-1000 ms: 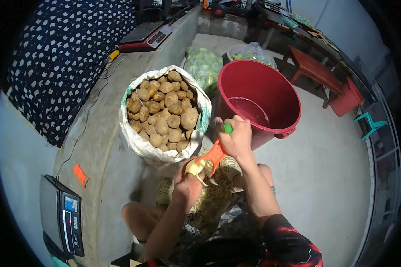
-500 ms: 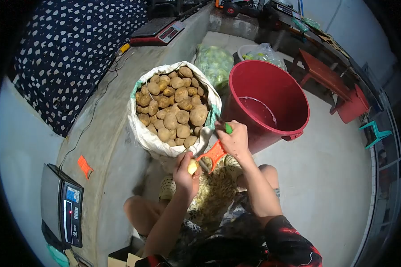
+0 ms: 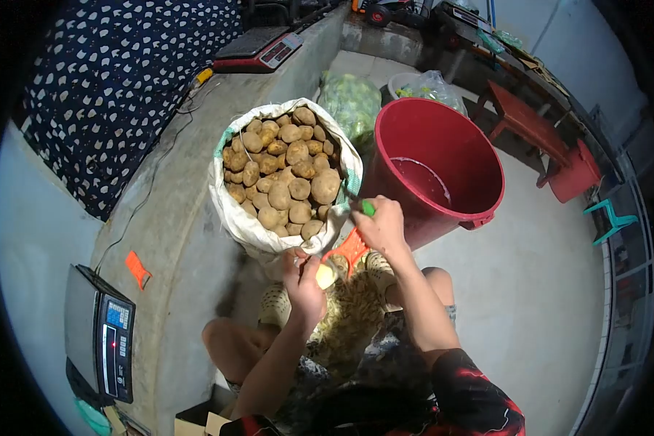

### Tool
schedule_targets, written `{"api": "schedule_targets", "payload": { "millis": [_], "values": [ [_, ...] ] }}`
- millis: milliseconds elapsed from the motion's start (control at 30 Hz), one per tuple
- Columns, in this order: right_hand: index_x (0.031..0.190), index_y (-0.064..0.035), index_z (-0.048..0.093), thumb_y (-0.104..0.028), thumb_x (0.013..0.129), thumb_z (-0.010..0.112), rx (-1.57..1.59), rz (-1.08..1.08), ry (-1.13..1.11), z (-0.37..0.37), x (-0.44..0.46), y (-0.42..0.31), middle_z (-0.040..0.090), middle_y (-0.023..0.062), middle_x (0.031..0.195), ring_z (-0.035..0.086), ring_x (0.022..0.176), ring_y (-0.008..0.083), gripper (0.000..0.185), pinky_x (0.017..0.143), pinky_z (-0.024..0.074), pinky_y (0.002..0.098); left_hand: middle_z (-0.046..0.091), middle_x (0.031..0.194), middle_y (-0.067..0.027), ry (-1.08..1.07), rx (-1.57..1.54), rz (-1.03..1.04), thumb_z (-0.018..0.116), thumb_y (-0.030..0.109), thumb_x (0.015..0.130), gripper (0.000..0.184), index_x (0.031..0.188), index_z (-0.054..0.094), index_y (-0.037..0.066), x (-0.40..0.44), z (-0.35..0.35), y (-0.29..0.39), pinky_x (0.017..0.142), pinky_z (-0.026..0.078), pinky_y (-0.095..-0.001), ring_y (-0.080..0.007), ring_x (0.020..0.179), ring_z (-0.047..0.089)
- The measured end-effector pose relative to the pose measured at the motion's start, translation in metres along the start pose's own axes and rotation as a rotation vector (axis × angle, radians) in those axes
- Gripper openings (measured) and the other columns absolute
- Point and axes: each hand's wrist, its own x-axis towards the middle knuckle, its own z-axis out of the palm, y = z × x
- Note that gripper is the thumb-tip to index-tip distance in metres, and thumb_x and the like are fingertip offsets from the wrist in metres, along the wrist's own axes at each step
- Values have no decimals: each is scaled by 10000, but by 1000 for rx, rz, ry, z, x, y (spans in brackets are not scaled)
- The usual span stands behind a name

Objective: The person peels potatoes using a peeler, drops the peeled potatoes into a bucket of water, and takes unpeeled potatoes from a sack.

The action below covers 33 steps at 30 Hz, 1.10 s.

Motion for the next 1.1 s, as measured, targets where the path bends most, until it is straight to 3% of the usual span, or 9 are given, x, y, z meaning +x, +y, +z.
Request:
{"api": "schedule_targets", "payload": {
  "millis": [67,167,267,300,467,667,867,933,1100],
  "values": [
    [653,-40,656,-285,666,657,63,139,-18,4,5,6,531,187,600,550,613,373,246,587,444,464,553,803,-70,-22,-41,-142,456,33,926,123,950,430,151,-6,7,20,380,336,-235,-119,519,485],
    [644,-54,664,-247,632,640,124,-127,32,-11,-8,-12,537,179,621,505,573,367,195,549,383,468,558,760,-80,-3,-252,-530,399,78,948,82,964,441,147,-2,5,19,381,268,-230,-114,434,383],
    [608,-49,630,-226,624,625,40,-230,220,-13,-5,-17,527,180,613,504,573,366,178,549,385,466,559,776,-74,-55,-353,-561,410,76,946,83,965,448,147,-8,8,28,386,266,-238,-114,434,383],
    [598,-18,595,-219,653,625,24,-121,213,-5,0,2,512,186,606,487,570,375,211,547,373,464,563,793,-64,-226,-426,-499,429,79,944,82,972,454,152,-5,-2,22,387,279,-244,-125,461,421],
    [657,25,600,-217,696,645,141,139,132,-6,2,17,488,220,610,501,595,399,250,563,373,468,566,809,-49,-91,-374,-292,523,217,964,96,1020,504,140,2,14,40,527,372,-266,-132,629,505],
    [631,34,581,-242,735,650,231,137,128,5,0,15,491,234,590,494,577,392,303,558,381,457,496,693,3,-121,-549,-606,422,322,1004,248,906,543,129,16,-11,14,546,329,-273,-101,560,403],
    [646,34,596,-211,729,659,325,195,74,14,-4,0,488,208,573,503,546,349,267,537,370,442,464,629,-5,-186,-495,-550,429,251,954,184,849,502,118,13,-9,17,425,291,-259,-104,407,330],
    [616,54,536,-246,850,662,341,33,115,6,-9,-18,430,143,547,401,502,203,401,509,322,383,482,643,-14,-70,-381,-541,440,215,939,145,847,493,118,9,-4,14,414,317,-246,-107,428,390],
    [615,34,541,-220,853,640,229,-32,156,2,-1,-8,400,140,561,365,516,218,361,511,310,378,484,671,-73,-150,-268,-453,431,109,857,50,816,437,81,-7,17,29,395,322,-262,-149,457,408]
  ]
}}
